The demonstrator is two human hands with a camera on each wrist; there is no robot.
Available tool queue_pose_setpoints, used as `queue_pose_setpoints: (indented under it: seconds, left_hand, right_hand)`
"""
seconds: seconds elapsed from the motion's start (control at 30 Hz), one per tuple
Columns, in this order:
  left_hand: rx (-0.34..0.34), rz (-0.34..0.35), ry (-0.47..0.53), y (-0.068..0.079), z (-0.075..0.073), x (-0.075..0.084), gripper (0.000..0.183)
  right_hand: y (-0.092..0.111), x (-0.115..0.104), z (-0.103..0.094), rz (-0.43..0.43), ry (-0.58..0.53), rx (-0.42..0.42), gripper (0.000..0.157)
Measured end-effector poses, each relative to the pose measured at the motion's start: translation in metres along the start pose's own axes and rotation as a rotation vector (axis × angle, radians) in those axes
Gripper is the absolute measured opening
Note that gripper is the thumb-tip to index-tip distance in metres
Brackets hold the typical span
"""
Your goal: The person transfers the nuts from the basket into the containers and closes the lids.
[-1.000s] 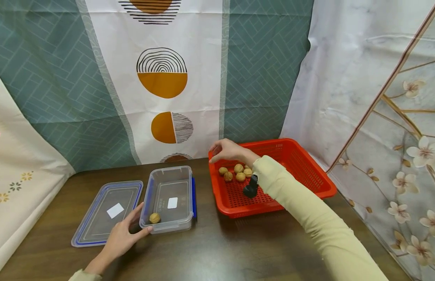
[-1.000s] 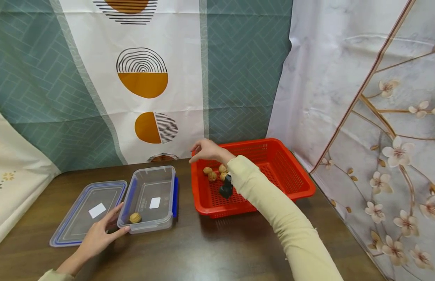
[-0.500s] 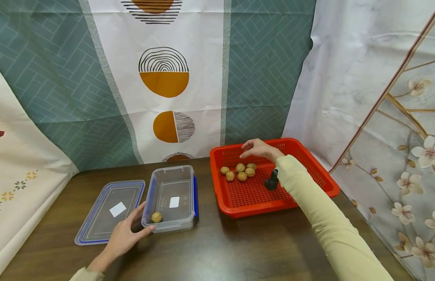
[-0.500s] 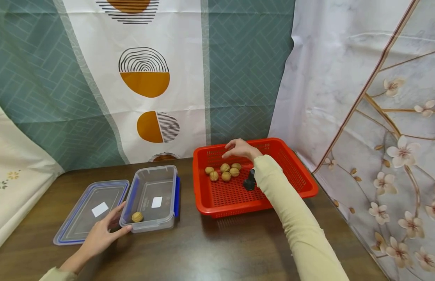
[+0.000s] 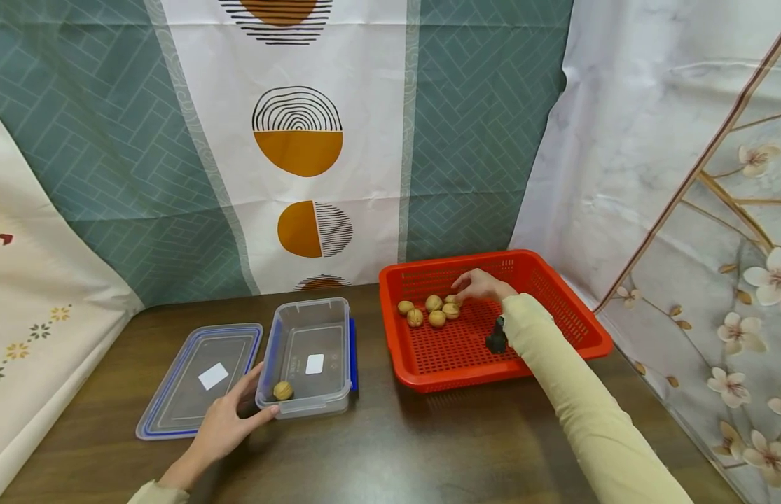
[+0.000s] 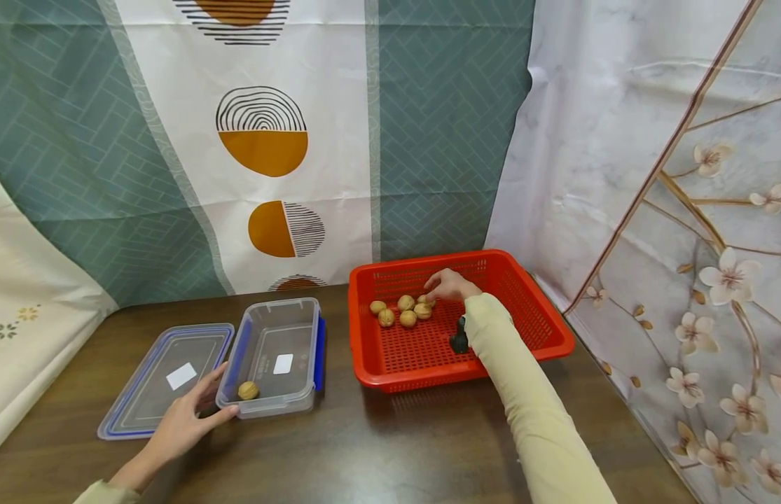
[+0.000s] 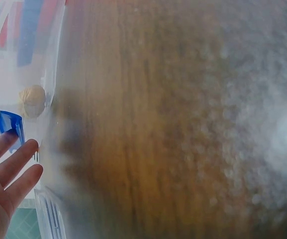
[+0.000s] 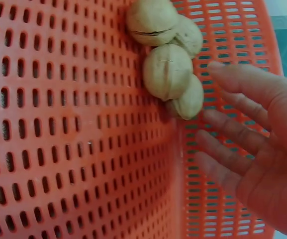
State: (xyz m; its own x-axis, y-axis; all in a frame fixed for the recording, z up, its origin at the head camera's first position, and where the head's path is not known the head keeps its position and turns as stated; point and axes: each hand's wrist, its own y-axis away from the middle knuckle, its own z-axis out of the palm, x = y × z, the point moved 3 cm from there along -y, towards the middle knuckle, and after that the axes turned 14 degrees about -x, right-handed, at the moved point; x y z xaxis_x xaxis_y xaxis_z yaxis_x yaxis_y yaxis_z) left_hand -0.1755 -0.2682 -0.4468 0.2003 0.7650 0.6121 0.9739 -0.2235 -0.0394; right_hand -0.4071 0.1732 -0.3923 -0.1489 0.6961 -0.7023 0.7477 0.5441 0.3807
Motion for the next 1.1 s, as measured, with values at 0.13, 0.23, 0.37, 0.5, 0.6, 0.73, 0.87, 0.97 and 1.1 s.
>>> queue_pose_setpoints:
  seconds: [0.13, 0.23, 0.37, 0.5, 0.6, 0.73, 0.87, 0.97, 1.1]
  left_hand:
    - [-0.003, 0.0, 0.005, -0.001, 0.0, 0.001, 0.075]
    - [-0.006, -0.003, 0.008, -0.001, 0.0, 0.001, 0.075]
    - [-0.004, -0.005, 0.005, -0.001, 0.0, 0.001, 0.075]
    - [-0.003, -0.004, 0.007, -0.002, 0.0, 0.001, 0.075]
    - [-0.008, -0.009, 0.012, -0.001, 0.001, 0.0, 0.075]
    - [-0.011, -0.016, 0.02, -0.001, 0.001, -0.001, 0.075]
    - [-0.008, -0.015, 0.022, -0.002, 0.0, -0.002, 0.075]
    - [-0.004, -0.014, 0.021, -0.002, 0.0, -0.003, 0.075]
    - [0.002, -0.014, 0.017, -0.002, -0.002, -0.004, 0.075]
  right_hand:
    - [-0.001, 0.002, 0.004, 0.038, 0.046, 0.006, 0.039]
    - [-0.002, 0.005, 0.005, 0.046, 0.058, 0.009, 0.036]
    - [-0.003, 0.01, 0.006, 0.05, 0.018, 0.013, 0.032]
    - [-0.005, 0.016, 0.007, 0.025, -0.029, 0.026, 0.029]
    - [-0.009, 0.019, 0.008, -0.001, -0.02, 0.038, 0.028]
    - [-0.014, 0.021, 0.009, -0.026, 0.013, 0.035, 0.028]
    - [-0.013, 0.018, 0.009, -0.022, -0.007, 0.025, 0.028]
    - [-0.008, 0.014, 0.006, -0.004, -0.036, 0.024, 0.028]
    - [-0.002, 0.005, 0.001, -0.022, -0.022, 0.025, 0.027]
